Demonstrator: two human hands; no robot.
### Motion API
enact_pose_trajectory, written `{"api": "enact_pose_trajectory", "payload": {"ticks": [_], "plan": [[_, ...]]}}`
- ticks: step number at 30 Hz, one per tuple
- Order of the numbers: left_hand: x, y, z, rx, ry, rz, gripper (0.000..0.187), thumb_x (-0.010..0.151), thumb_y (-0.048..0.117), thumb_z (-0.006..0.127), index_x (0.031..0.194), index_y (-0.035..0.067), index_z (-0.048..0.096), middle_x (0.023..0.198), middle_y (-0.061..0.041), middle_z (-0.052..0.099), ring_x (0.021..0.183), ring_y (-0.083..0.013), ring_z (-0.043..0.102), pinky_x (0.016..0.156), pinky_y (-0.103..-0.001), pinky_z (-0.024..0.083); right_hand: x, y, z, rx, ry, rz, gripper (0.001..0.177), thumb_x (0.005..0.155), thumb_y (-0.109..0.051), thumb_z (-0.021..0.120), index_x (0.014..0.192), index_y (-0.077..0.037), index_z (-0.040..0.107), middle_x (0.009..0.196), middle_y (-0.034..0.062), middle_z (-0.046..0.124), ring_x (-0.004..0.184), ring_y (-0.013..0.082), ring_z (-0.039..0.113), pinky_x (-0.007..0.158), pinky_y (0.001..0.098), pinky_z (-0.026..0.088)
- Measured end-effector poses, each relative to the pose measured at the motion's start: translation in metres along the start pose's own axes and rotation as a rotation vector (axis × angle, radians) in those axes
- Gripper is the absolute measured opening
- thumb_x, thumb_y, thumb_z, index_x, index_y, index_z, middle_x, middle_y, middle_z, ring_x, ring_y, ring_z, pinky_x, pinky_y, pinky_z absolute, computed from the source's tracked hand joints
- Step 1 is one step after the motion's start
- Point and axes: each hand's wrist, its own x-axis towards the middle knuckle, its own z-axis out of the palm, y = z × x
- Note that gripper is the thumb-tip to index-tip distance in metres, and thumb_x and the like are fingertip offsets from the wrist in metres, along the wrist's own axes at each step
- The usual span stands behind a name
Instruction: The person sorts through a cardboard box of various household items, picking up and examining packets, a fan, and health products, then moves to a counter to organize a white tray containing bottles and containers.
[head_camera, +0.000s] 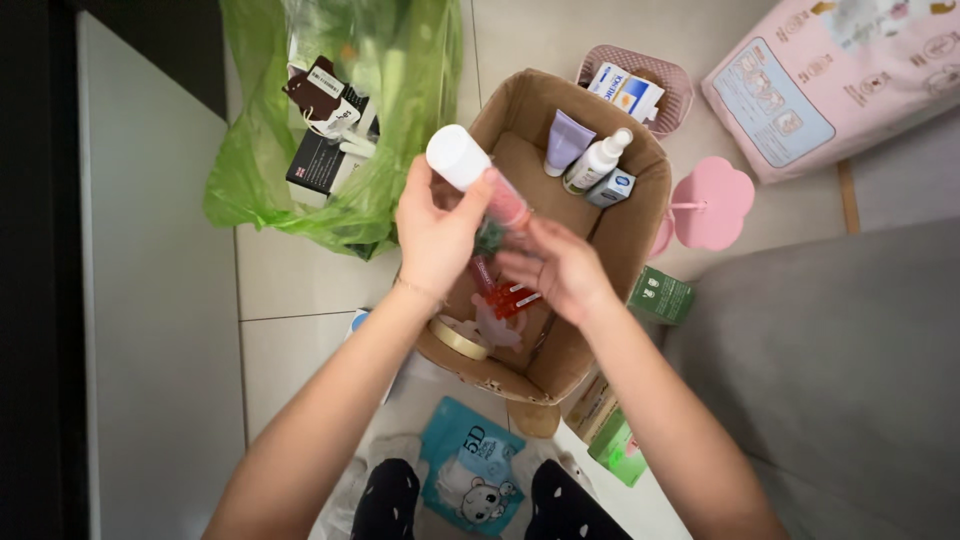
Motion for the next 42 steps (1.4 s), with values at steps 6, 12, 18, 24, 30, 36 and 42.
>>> {"api": "enact_pose_trajectory", "payload": {"ticks": [6,12,18,24,30,36,42], "plan": [[0.055,-0.021,0.018,0.422,-0.066,0.122,0.041,0.086,0.025,0.084,0.114,0.005,0.062,0.1,-0.008,0.078,0.091,-0.0159,0.078,0.081,-0.03,0.062,-0.008,0.001,-0.044,-0.095,0.103,0.005,0.042,0.093,-0.023,0.063,0.131,-0.008,0.057,0.121,0.0137,0.069,0.101,0.0298,0.071,0.091,0.045,0.058],[0.104,-0.065,0.058,0.772,-0.195,0.388,0.049,0.079,0.023,0.087,0.118,0.007,0.063,0.12,-0.016,0.063,0.104,-0.0391,0.066,0.087,-0.045,0.056,-0.02,-0.011,-0.06,-0.058,0.094,-0.08,0.032,0.097,-0.02,0.061,0.126,-0.007,0.059,0.109,0.0103,0.07,0.093,0.0251,0.068,0.087,0.0421,0.056],[0.129,-0.102,0.072,0.781,-0.153,0.275,0.054,0.079,0.02,0.084,0.126,0.014,0.058,0.123,-0.015,0.058,0.102,-0.0414,0.066,0.086,-0.048,0.056,-0.031,-0.02,-0.067,0.004,0.078,-0.129,0.026,0.099,-0.019,0.059,0.122,-0.007,0.061,0.106,0.0096,0.07,0.095,0.0241,0.069,0.089,0.0414,0.056],[0.123,-0.083,0.07,0.753,-0.088,0.366,0.06,0.079,0.016,0.082,0.13,0.013,0.05,0.122,-0.017,0.056,0.097,-0.0432,0.066,0.079,-0.049,0.056,-0.03,-0.02,-0.063,-0.029,0.08,-0.135,0.024,0.1,-0.017,0.059,0.122,-0.007,0.061,0.106,0.0102,0.07,0.095,0.0243,0.069,0.089,0.041,0.056],[0.07,-0.083,0.041,0.594,-0.09,0.386,0.022,0.092,0.012,0.074,0.109,0.012,0.06,0.107,-0.01,0.065,0.092,-0.0293,0.071,0.081,-0.041,0.06,-0.023,-0.023,-0.05,-0.69,0.212,-0.361,0.031,0.094,-0.02,0.067,0.121,-0.005,0.065,0.108,0.0088,0.072,0.093,0.0232,0.071,0.085,0.0394,0.058],[0.031,-0.153,0.031,1.16,-0.546,0.267,0.023,0.081,0.017,0.076,0.102,0.011,0.07,0.111,-0.014,0.065,0.106,-0.035,0.063,0.088,-0.046,0.054,0.033,-0.012,-0.015,-1.749,0.246,-0.026,0.041,0.088,-0.025,0.074,0.124,-0.006,0.067,0.114,0.0211,0.072,0.108,0.036,0.07,0.092,0.0447,0.056],[0.014,-0.186,0.026,1.484,-0.594,0.308,0.033,0.087,0.016,0.073,0.117,0.008,0.061,0.125,-0.015,0.057,0.116,-0.0379,0.058,0.087,-0.047,0.056,0.073,0.02,-0.01,-1.962,0.312,0.182,0.062,0.082,-0.018,0.077,0.134,0.0,0.048,0.126,0.022,0.067,0.115,0.0359,0.067,0.092,0.0439,0.057]]}}
